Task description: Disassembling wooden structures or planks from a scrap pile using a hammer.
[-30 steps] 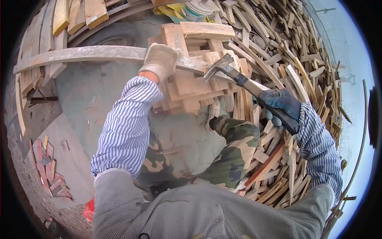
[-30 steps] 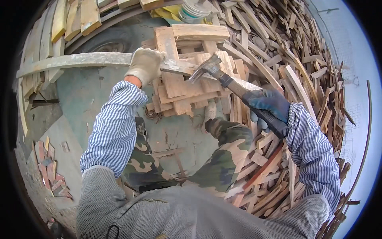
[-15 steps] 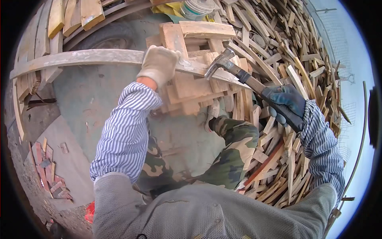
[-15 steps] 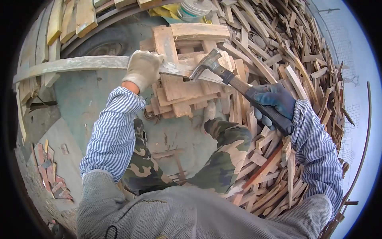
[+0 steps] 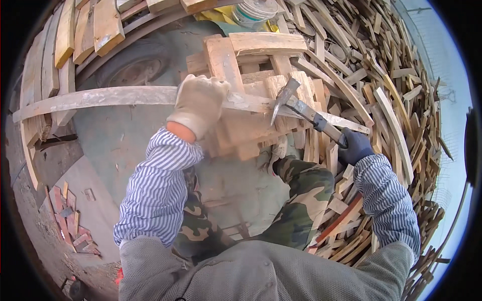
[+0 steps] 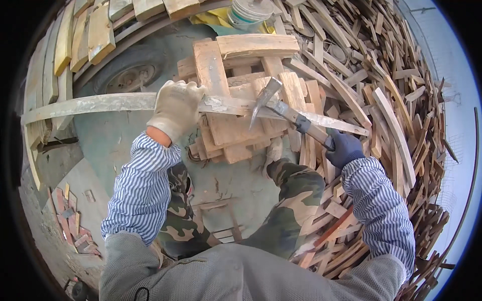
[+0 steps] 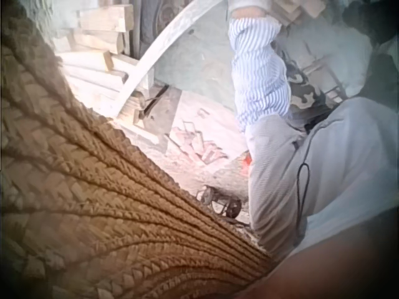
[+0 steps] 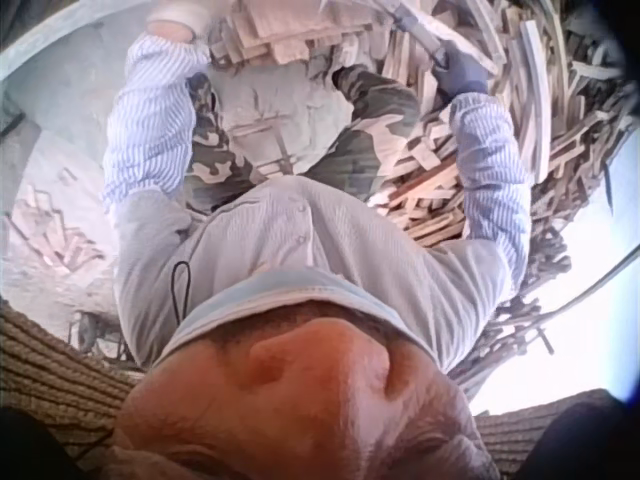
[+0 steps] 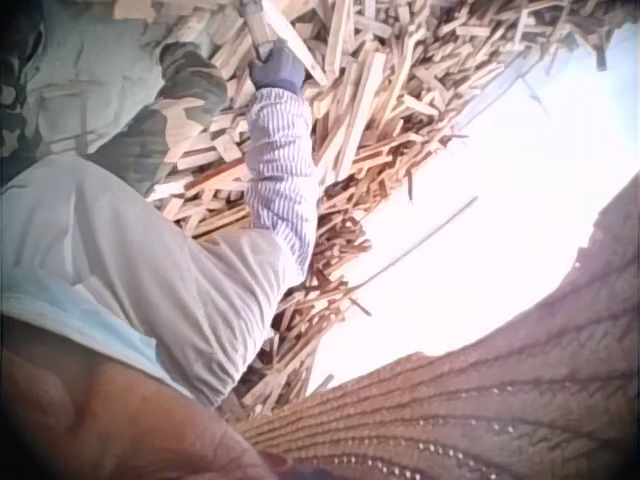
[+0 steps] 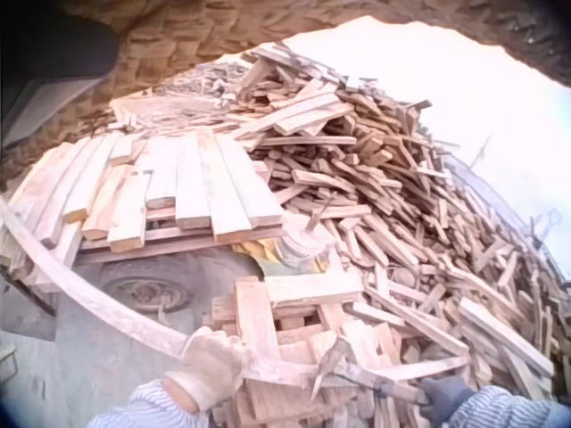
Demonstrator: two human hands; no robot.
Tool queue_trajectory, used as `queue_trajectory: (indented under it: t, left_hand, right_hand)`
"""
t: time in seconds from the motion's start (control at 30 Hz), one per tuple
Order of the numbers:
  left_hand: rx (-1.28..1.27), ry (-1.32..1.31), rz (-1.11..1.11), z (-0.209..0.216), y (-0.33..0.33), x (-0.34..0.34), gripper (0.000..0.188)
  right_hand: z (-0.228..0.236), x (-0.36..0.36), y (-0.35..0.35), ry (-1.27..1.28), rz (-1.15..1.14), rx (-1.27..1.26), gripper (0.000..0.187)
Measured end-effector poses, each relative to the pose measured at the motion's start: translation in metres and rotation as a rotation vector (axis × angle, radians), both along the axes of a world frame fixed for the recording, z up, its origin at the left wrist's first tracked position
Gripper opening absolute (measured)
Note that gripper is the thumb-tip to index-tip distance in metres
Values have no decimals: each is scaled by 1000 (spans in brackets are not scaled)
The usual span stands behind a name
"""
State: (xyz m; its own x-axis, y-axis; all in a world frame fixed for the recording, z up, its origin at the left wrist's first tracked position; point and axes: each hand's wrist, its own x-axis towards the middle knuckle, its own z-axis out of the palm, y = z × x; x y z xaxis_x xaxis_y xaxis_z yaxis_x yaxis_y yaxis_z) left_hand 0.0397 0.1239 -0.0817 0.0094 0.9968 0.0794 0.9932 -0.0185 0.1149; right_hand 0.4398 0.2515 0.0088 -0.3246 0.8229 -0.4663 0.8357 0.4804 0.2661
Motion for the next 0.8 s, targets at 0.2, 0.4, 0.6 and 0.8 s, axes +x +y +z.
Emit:
queue_trajectory:
  t: [0.2,0.4,0.6,0.8]
  left_hand:
    - [-67,-65,-4,13,12,-9,21]
    - [-120,-36,-3,31,7,-6,21]
    - [-165,-36,39,21,15,-7,26]
    - [-80,-30,-10,13,11,-7,25]
  right_hand:
    - [-47,-20,48,67,-86,74,31]
    - [70,-73,56,-140,217,256,25]
    - [122,-112,28,-44,914,579,22]
    - [141,-95,2,-233,351,148,35]
